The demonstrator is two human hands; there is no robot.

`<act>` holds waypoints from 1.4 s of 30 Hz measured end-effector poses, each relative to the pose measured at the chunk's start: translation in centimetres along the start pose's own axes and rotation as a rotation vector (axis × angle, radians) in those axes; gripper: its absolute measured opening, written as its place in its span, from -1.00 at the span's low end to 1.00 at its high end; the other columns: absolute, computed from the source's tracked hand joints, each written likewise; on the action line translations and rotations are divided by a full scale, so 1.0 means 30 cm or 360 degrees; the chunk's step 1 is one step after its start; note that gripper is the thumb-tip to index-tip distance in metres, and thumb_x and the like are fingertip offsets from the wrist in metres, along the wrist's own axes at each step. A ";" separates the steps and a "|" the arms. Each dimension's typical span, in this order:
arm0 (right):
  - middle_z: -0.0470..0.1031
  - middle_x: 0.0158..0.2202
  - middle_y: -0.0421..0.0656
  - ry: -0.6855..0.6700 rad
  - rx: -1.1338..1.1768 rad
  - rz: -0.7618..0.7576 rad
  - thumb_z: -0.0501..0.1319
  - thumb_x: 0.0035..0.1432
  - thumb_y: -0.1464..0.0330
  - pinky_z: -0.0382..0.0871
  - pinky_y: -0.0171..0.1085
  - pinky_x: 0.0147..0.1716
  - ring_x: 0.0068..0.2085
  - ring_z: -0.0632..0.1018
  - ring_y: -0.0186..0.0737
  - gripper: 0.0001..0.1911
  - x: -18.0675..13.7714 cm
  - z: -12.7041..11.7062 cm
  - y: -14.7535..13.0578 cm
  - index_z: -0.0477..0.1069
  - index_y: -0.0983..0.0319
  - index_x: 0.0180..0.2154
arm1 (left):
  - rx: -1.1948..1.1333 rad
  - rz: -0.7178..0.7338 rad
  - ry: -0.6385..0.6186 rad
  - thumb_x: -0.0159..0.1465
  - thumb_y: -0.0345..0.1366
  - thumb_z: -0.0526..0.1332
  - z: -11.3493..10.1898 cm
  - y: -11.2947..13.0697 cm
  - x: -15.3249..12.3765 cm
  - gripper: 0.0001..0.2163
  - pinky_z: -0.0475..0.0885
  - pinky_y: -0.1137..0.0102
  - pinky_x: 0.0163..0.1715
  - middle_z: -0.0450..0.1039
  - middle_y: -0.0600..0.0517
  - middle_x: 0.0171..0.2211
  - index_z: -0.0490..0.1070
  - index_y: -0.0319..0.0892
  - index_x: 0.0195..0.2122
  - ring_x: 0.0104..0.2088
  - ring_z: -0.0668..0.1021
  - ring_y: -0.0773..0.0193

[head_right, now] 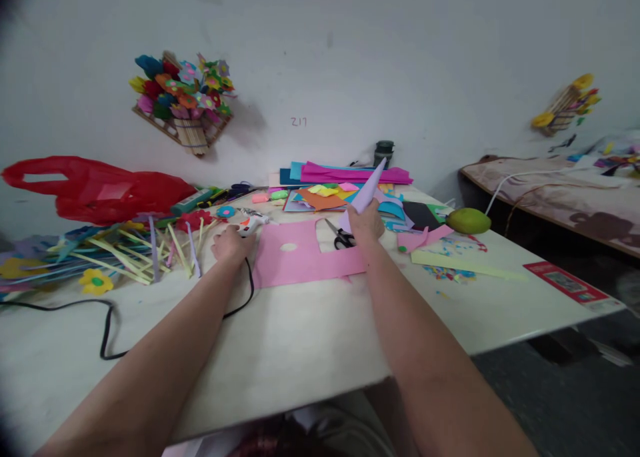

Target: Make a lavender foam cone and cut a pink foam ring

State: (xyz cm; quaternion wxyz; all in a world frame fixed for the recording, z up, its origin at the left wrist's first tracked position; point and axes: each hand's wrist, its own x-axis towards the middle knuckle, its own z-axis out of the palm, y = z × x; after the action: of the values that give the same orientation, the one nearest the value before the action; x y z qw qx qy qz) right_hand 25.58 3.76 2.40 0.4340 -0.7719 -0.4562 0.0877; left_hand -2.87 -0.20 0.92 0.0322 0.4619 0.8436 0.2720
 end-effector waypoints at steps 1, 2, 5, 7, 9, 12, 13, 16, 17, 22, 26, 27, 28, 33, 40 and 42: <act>0.47 -0.03 0.09 -0.0006 0.0022 0.0018 0.19 0.07 0.07 0.35 0.00 -0.09 -0.02 0.51 0.13 -0.32 0.001 -0.002 0.002 0.17 0.26 0.14 | 0.0023 0.0031 0.0003 0.14 -0.16 0.19 0.002 -0.004 0.003 -0.54 0.24 0.11 0.03 0.42 -0.22 0.04 0.35 -0.21 0.06 0.13 0.33 -0.10; 0.46 -0.03 0.09 -0.0006 0.0044 0.0025 0.19 0.07 0.08 0.35 -0.01 -0.08 -0.01 0.50 0.13 -0.32 0.002 -0.003 0.004 0.16 0.27 0.15 | 0.0044 0.0070 0.0009 0.15 -0.20 0.17 0.005 -0.007 0.006 -0.57 0.25 0.10 0.02 0.42 -0.23 0.04 0.37 -0.21 0.05 0.12 0.33 -0.11; 0.46 -0.03 0.11 -0.0008 0.0081 0.0004 0.19 0.07 0.08 0.35 0.01 -0.08 -0.02 0.50 0.15 -0.33 0.009 0.001 0.009 0.18 0.27 0.14 | 0.0111 0.0190 0.0043 0.16 -0.25 0.14 0.012 -0.018 0.018 -0.63 0.27 0.08 -0.03 0.41 -0.27 0.04 0.41 -0.23 -0.01 0.09 0.35 -0.16; 0.46 -0.03 0.11 0.0011 0.0083 -0.0028 0.20 0.06 0.10 0.34 0.03 -0.08 -0.03 0.50 0.15 -0.35 0.017 0.006 0.010 0.20 0.26 0.13 | 0.0157 0.0232 0.0091 0.15 -0.23 0.15 0.015 -0.021 0.025 -0.63 0.28 0.07 -0.04 0.41 -0.29 0.03 0.43 -0.25 -0.04 0.08 0.36 -0.18; 0.47 -0.03 0.10 0.0028 0.0069 -0.0064 0.21 0.06 0.13 0.34 0.04 -0.07 -0.02 0.50 0.13 -0.37 0.026 0.010 0.007 0.20 0.25 0.12 | 0.0206 0.0259 0.0136 0.15 -0.18 0.16 0.017 -0.022 0.032 -0.63 0.29 0.06 -0.06 0.41 -0.31 0.02 0.44 -0.26 -0.07 0.06 0.37 -0.19; 0.46 -0.02 0.11 -0.0001 0.0023 -0.0090 0.20 0.09 0.17 0.33 0.05 -0.06 -0.02 0.50 0.14 -0.38 0.038 0.015 0.000 0.18 0.26 0.14 | 0.0287 0.0290 0.0148 0.16 -0.15 0.17 0.017 -0.022 0.043 -0.65 0.29 0.07 -0.08 0.42 -0.33 -0.01 0.46 -0.26 -0.10 0.05 0.39 -0.19; 0.46 0.00 0.11 -0.0015 0.0017 -0.0096 0.20 0.10 0.19 0.32 0.05 -0.05 -0.01 0.50 0.15 -0.38 0.041 0.017 -0.003 0.17 0.27 0.15 | 0.0309 0.0298 0.0142 0.17 -0.15 0.17 0.018 -0.023 0.047 -0.65 0.29 0.07 -0.08 0.42 -0.33 -0.02 0.47 -0.25 -0.11 0.04 0.39 -0.19; 0.44 0.04 0.11 -0.0031 0.0080 -0.0128 0.21 0.09 0.22 0.32 0.03 -0.02 0.02 0.49 0.13 -0.35 0.045 0.024 -0.006 0.13 0.26 0.18 | 0.0340 0.0315 0.0125 0.19 -0.14 0.14 0.021 -0.026 0.058 -0.64 0.30 0.07 -0.09 0.42 -0.32 -0.02 0.47 -0.25 -0.09 0.04 0.40 -0.19; 0.43 0.06 0.09 -0.0029 0.0118 -0.0141 0.23 0.08 0.23 0.31 0.02 -0.01 0.04 0.48 0.11 -0.33 0.045 0.028 -0.007 0.12 0.25 0.19 | 0.0347 0.0316 0.0116 0.20 -0.13 0.13 0.022 -0.027 0.061 -0.63 0.31 0.07 -0.09 0.41 -0.31 -0.01 0.47 -0.25 -0.08 0.04 0.40 -0.19; 0.41 0.10 0.09 -0.0076 0.0227 -0.0170 0.27 0.04 0.21 0.31 0.00 0.01 0.07 0.46 0.13 -0.28 0.044 0.045 -0.020 0.13 0.26 0.20 | 0.0382 0.0315 0.0118 0.21 -0.14 0.12 0.023 -0.026 0.061 -0.63 0.32 0.08 -0.10 0.40 -0.32 0.00 0.47 -0.26 -0.08 0.04 0.40 -0.18; 0.40 0.09 0.11 -0.0100 0.0240 -0.0158 0.28 0.02 0.22 0.34 -0.02 -0.01 0.05 0.48 0.12 -0.30 0.053 0.056 -0.035 0.17 0.26 0.17 | 0.0293 0.0295 0.0148 0.22 -0.15 0.12 0.019 -0.027 0.056 -0.66 0.33 0.06 -0.11 0.40 -0.32 -0.02 0.47 -0.24 -0.09 0.03 0.43 -0.18; 0.41 0.09 0.12 -0.0099 0.0228 -0.0150 0.29 0.01 0.23 0.35 -0.02 -0.02 0.04 0.49 0.12 -0.31 0.056 0.060 -0.037 0.18 0.26 0.16 | 0.0255 0.0283 0.0157 0.23 -0.15 0.12 0.018 -0.027 0.056 -0.66 0.33 0.06 -0.11 0.40 -0.32 -0.01 0.47 -0.23 -0.08 0.03 0.43 -0.18; 0.42 0.08 0.12 -0.0103 0.0210 -0.0145 0.28 0.02 0.24 0.35 -0.02 -0.02 0.04 0.49 0.12 -0.32 0.060 0.065 -0.038 0.18 0.26 0.16 | 0.0219 0.0272 0.0166 0.23 -0.14 0.12 0.016 -0.027 0.056 -0.66 0.33 0.05 -0.10 0.40 -0.32 -0.01 0.47 -0.23 -0.08 0.02 0.44 -0.19; 0.40 0.10 0.13 -0.0161 0.0141 -0.0212 0.25 0.06 0.27 0.31 0.02 0.01 0.07 0.47 0.14 -0.28 0.075 0.095 -0.035 0.11 0.28 0.22 | 0.0072 0.0255 0.0196 0.26 -0.10 0.08 0.005 -0.012 0.045 -0.62 0.34 0.05 -0.10 0.40 -0.32 -0.02 0.46 -0.26 -0.07 0.02 0.44 -0.19; 0.40 0.07 0.17 -0.0142 0.0054 -0.0355 0.26 0.06 0.21 0.28 -0.04 0.01 0.09 0.44 0.10 -0.27 0.080 0.109 -0.036 0.12 0.32 0.21 | -0.0092 0.0283 0.0204 0.27 -0.08 0.08 -0.017 0.040 -0.004 -0.64 0.36 0.10 -0.10 0.41 -0.24 -0.02 0.44 -0.21 -0.08 0.00 0.46 -0.11; 0.39 0.07 0.18 -0.0033 0.0000 -0.0437 0.22 0.10 0.23 0.23 -0.04 0.05 0.12 0.40 0.09 -0.33 0.067 0.102 -0.041 0.16 0.36 0.19 | -0.0152 0.0274 0.0198 0.27 -0.07 0.07 -0.018 0.050 -0.011 -0.65 0.36 0.12 -0.10 0.41 -0.22 -0.02 0.43 -0.20 -0.09 0.00 0.47 -0.09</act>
State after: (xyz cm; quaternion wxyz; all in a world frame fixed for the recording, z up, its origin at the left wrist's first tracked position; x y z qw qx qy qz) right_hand 24.33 7.39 2.00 0.4372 -0.7012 -0.5620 0.0355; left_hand -1.69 -0.07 2.04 -0.0219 0.5129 0.7871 0.3419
